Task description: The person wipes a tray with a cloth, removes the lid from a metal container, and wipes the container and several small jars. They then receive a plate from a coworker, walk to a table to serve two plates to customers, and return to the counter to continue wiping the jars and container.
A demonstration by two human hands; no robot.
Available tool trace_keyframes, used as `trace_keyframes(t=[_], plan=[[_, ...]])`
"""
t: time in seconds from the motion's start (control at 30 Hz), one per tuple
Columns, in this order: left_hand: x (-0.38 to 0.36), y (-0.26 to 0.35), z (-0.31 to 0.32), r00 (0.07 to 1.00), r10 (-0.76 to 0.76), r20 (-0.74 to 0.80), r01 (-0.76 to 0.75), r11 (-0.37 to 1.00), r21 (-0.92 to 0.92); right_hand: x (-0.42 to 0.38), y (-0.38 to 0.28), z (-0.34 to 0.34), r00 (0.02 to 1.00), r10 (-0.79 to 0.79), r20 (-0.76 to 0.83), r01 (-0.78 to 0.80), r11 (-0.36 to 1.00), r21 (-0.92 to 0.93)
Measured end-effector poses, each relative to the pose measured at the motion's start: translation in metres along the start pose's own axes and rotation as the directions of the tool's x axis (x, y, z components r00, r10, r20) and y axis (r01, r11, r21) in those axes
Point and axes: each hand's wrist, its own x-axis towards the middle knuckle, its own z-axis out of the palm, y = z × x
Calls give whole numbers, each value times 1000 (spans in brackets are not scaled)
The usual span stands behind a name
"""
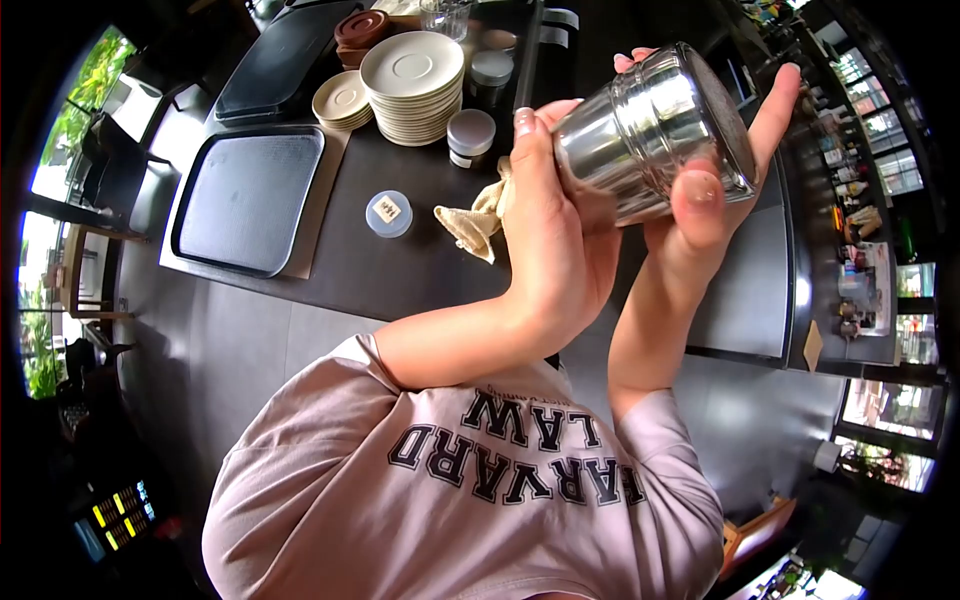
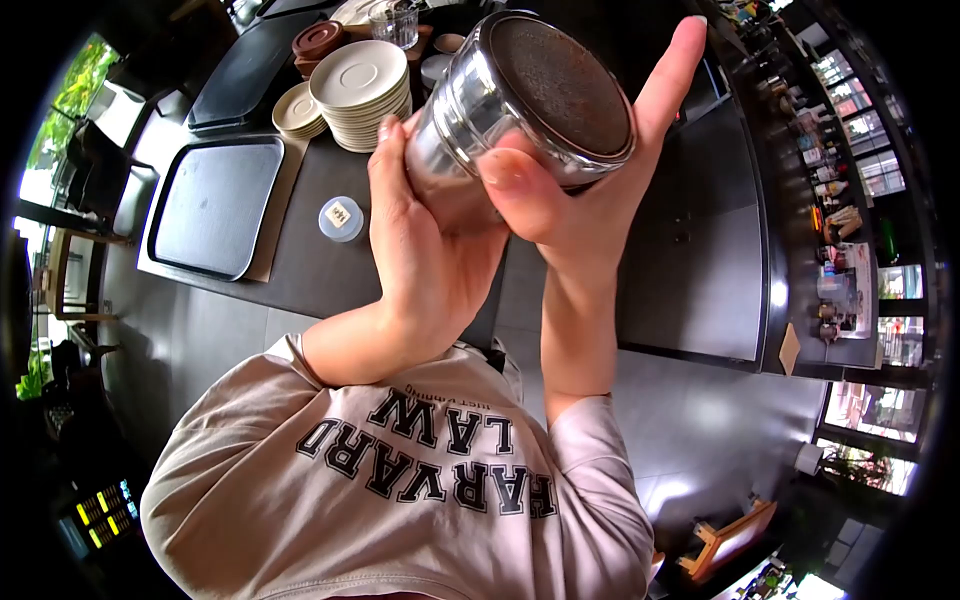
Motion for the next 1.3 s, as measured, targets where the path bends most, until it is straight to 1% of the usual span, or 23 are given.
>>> trace_keyframes(t=[0.03, 0.07, 0.1, 0.13, 0.17, 0.2, 0.3, 0.33, 0.43, 0.57, 0.7, 0.77, 0.8, 0.83, 0.87, 0.9, 0.93, 0.97, 1.03, 1.07, 1.1, 1.2, 1.3], plan=[[-1, 1, 0, 999, -28, -21, 27, 999, -19, 3, -1, -1, 999, 5, 39, -9, 995, 96], [-2, 0, -1, 1000, -10, 16, 10, 1000, -24, 6, -1, -1, 997, 10, 78, -25, 981, 190], [-3, 0, -2, 998, -56, 12, 56, 998, -34, 9, -2, -2, 993, 15, 117, -48, 959, 281], [-3, 1, -3, 995, -101, 11, 101, 994, -44, 11, -6, 4, 993, 22, 116, -56, 951, 304], [-3, 2, -4, 989, -148, 14, 148, 988, -52, 11, -3, 1, 991, 12, 134, -51, 955, 292], [-6, 5, -3, 981, -179, 78, 183, 982, -47, 12, 0, -2, 988, 3, 152, -46, 959, 279], [-6, 10, -2, 944, -323, 63, 326, 944, -54, 16, 4, -8, 973, -38, 226, -32, 954, 299], [-11, 15, 3, 938, -339, 71, 344, 937, -62, 17, 4, -8, 970, -31, 242, -46, 950, 308], [-11, 20, 8, 891, -455, 7, 454, 887, -88, 19, 2, -11, 957, 28, 289, -131, 931, 342], [-5, 24, -6, 769, -614, 178, 638, 714, -290, 23, 3, -17, 927, 86, 365, -242, 880, 408], [-2, 28, -8, 683, -672, 285, 725, 578, -374, 21, 3, -15, 911, 99, 400, -290, 843, 452], [-1, 31, -8, 729, -638, 248, 683, 646, -342, 23, 4, -16, 923, 128, 362, -288, 855, 432], [1, 29, -12, 757, -565, 327, 651, 688, -319, 25, 4, -17, 937, 144, 318, -273, 870, 410], [0, 31, -11, 824, -498, 272, 563, 775, -286, 24, 3, -17, 956, 153, 251, -244, 891, 383], [0, 32, -11, 881, -364, 302, 443, 859, -256, 23, 2, -15, 973, 150, 175, -204, 916, 347], [0, 33, -12, 916, -219, 335, 306, 923, -234, 19, -2, -11, 986, 136, 94, -159, 938, 307], [-1, 30, 2, 975, -92, 202, 102, 994, -38, 13, -5, -6, 991, 128, 27, -130, 952, 277], [3, 26, 0, 984, 19, 177, -27, 999, 41, 9, -7, 0, 993, 115, -39, -101, 963, 249], [7, 12, -4, 980, 188, 68, -190, 982, 23, 6, -8, 7, 986, 106, -125, -77, 973, 216], [5, 8, -2, 970, 233, 66, -235, 972, 16, 6, -9, 11, 984, 115, -140, -83, 973, 217], [4, 7, -1, 974, 222, 31, -223, 974, 38, 8, -9, 13, 983, 120, -140, -87, 970, 228], [1, 11, -4, 988, 140, 59, -140, 990, -3, 12, -13, 18, 981, 189, -43, -165, 930, 328], [-3, 18, -4, 997, 7, 77, -4, 999, -41, 18, 2, 6, 988, 114, 104, -143, 932, 333]])
